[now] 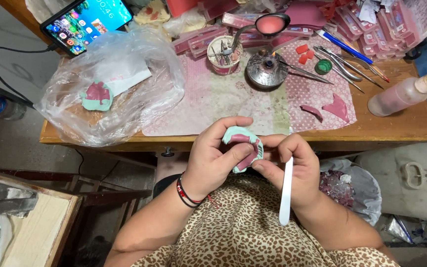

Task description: The person uses a metal tool to trim and shape a pink material attached to a dental mold. They repeatedly apply liquid from a squeeze bottle to the mold and continue refining the shape of the pink material.

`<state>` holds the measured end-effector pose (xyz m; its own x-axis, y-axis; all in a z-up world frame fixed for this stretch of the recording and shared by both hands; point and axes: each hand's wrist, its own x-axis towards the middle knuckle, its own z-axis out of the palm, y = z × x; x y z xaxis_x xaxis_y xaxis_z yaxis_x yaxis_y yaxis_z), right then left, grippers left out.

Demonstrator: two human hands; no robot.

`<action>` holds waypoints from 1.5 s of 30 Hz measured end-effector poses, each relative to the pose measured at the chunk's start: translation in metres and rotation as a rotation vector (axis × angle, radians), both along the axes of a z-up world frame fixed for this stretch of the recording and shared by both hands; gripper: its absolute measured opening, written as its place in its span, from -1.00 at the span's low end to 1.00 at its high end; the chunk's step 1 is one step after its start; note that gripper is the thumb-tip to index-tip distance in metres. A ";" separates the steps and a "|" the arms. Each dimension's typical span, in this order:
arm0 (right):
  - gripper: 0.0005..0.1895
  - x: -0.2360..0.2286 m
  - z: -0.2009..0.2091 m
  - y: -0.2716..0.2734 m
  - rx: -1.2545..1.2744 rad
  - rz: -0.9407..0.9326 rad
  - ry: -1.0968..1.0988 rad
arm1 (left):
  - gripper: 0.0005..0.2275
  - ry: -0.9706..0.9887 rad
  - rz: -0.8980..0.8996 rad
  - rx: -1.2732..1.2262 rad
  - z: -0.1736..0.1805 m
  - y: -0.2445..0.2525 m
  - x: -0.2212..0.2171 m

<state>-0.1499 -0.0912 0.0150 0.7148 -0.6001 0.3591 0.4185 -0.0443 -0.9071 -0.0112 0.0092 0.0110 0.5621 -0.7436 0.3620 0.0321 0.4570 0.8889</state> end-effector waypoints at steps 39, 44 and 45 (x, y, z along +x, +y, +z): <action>-0.52 -0.053 -0.056 -0.153 -0.949 -0.689 0.334 | -0.68 -0.426 -0.011 0.869 0.000 -0.025 0.098; -0.54 -0.045 -0.058 -0.154 -1.033 -0.732 0.255 | -0.61 -0.431 0.036 0.886 0.000 -0.028 0.113; -0.54 -0.042 -0.057 -0.155 -1.097 -0.748 0.191 | -0.58 -0.426 0.080 0.881 -0.002 -0.028 0.115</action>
<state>-0.1921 -0.2460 -0.0423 0.4362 -0.3340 0.8356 -0.1541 -0.9426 -0.2963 0.1035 -0.0185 0.0095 0.5737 -0.8103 -0.1197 -0.3729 -0.3885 0.8426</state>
